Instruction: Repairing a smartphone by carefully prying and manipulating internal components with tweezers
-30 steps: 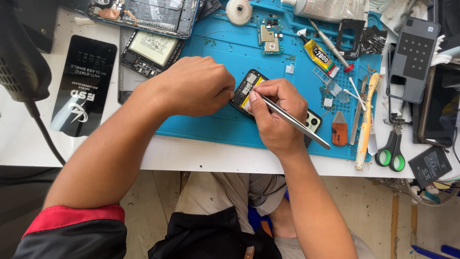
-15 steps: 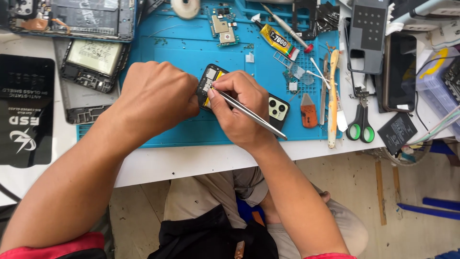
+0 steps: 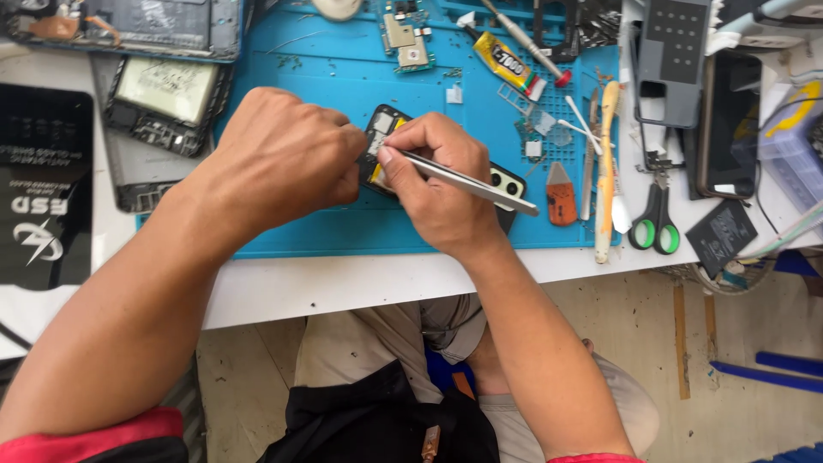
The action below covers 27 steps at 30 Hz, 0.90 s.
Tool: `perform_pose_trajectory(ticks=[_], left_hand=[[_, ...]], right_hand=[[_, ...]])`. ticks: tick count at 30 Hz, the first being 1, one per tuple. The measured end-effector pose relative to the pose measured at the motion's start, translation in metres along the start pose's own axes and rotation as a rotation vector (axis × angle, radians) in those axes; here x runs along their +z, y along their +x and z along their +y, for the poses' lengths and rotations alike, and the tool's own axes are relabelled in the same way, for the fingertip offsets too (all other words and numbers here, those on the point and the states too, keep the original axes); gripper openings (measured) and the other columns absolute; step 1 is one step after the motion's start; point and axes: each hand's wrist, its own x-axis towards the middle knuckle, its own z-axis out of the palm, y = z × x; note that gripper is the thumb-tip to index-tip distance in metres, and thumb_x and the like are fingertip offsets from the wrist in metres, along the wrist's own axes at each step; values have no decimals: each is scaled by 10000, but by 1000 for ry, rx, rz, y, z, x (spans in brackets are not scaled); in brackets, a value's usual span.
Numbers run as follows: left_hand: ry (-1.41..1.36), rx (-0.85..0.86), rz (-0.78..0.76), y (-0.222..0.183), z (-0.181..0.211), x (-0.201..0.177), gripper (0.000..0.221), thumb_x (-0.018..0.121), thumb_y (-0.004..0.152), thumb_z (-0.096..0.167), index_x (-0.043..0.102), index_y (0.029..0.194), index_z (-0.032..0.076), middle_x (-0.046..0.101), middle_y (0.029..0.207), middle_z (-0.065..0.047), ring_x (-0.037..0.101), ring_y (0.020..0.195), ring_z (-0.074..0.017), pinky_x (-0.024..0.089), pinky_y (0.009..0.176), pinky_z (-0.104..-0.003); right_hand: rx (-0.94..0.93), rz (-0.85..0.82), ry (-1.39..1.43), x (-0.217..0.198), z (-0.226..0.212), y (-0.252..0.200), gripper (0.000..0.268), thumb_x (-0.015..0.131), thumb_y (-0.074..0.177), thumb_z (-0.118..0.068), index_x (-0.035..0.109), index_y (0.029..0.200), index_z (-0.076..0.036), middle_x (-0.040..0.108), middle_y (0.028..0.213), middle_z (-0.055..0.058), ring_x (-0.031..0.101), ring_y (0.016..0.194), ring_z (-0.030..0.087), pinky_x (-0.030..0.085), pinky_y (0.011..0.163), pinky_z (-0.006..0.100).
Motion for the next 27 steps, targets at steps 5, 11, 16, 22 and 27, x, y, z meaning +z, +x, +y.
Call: perform_pose_trajectory(ticks=[5, 11, 16, 22, 27], left_hand=[[-177, -56, -38, 5, -8, -1, 177, 581, 789, 271, 555, 631, 197, 606, 599, -6, 533, 481, -377, 306, 413, -460], [-406, -95, -93, 7, -17, 0, 112, 630, 772, 235, 606, 663, 220, 568, 570, 21, 454, 511, -313, 330, 464, -451], [-480, -91, -112, 10, -19, -3, 90, 642, 759, 218, 618, 674, 201, 554, 570, 21, 426, 524, -299, 336, 485, -444], [-484, -97, -79, 10, -22, -4, 78, 638, 754, 233, 634, 680, 206, 557, 566, 16, 463, 516, -324, 342, 479, -450], [-689, -151, 92, 9, -29, -19, 65, 647, 732, 107, 661, 729, 170, 476, 569, 56, 387, 537, -156, 344, 532, -355]], right_hand=[[8, -38, -12, 0, 0, -1, 77, 688, 949, -108, 663, 927, -39, 701, 910, 101, 683, 811, 216, 546, 716, 342], [47, -47, -5, 1, 1, -3, 96, 682, 964, -125, 663, 947, -33, 708, 932, 104, 698, 786, 197, 569, 684, 318], [22, -32, -21, 0, 4, -4, 109, 680, 968, -138, 664, 961, -31, 713, 950, 108, 693, 834, 210, 568, 720, 332], [13, -27, -43, 1, 4, -4, 91, 691, 962, -127, 669, 933, -44, 711, 928, 96, 679, 831, 207, 547, 731, 338], [27, -29, -43, 1, 2, -3, 89, 691, 964, -122, 669, 933, -42, 709, 903, 89, 678, 792, 192, 554, 686, 321]])
